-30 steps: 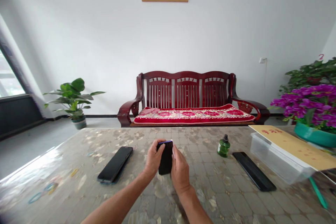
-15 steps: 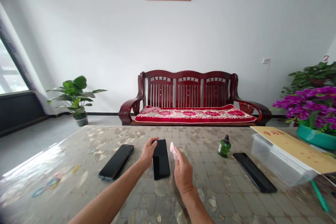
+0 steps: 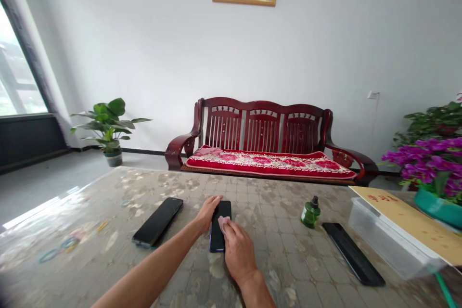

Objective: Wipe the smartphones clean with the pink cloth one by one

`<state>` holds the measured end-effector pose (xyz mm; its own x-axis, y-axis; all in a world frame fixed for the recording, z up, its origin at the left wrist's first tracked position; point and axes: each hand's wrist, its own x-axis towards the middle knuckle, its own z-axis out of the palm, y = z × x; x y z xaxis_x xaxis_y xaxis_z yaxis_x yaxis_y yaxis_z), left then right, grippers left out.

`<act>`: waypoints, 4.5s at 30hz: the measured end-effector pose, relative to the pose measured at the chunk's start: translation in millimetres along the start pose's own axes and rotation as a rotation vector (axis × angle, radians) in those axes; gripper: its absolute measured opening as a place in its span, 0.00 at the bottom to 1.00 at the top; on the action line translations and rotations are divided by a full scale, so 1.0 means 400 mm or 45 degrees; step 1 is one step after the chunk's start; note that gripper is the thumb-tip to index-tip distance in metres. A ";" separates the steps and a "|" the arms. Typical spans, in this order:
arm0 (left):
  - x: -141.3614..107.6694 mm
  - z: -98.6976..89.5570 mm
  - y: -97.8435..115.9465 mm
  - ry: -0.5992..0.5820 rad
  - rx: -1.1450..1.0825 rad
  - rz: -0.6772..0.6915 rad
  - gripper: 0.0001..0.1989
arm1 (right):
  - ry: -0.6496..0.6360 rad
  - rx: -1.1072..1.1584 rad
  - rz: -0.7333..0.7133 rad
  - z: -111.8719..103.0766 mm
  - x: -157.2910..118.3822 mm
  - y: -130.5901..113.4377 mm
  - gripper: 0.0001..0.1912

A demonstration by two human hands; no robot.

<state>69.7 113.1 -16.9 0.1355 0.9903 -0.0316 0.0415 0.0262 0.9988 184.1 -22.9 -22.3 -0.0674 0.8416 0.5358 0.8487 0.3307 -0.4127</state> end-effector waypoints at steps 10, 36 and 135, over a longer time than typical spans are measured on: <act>-0.025 0.007 -0.002 -0.140 0.169 0.192 0.24 | -0.133 -0.083 0.008 0.002 -0.003 -0.018 0.26; -0.238 -0.134 -0.007 -0.439 0.914 0.605 0.23 | 0.054 -0.152 -0.116 0.022 -0.005 0.048 0.22; -0.267 -0.144 -0.014 -0.558 1.306 0.886 0.05 | -0.550 -0.328 -0.082 -0.014 0.038 -0.021 0.28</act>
<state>-2.0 15.0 -16.8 0.7337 0.6228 0.2715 0.5349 -0.7759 0.3345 178.8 -15.4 -6.5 -0.2888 0.9407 0.1782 0.9337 0.3179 -0.1647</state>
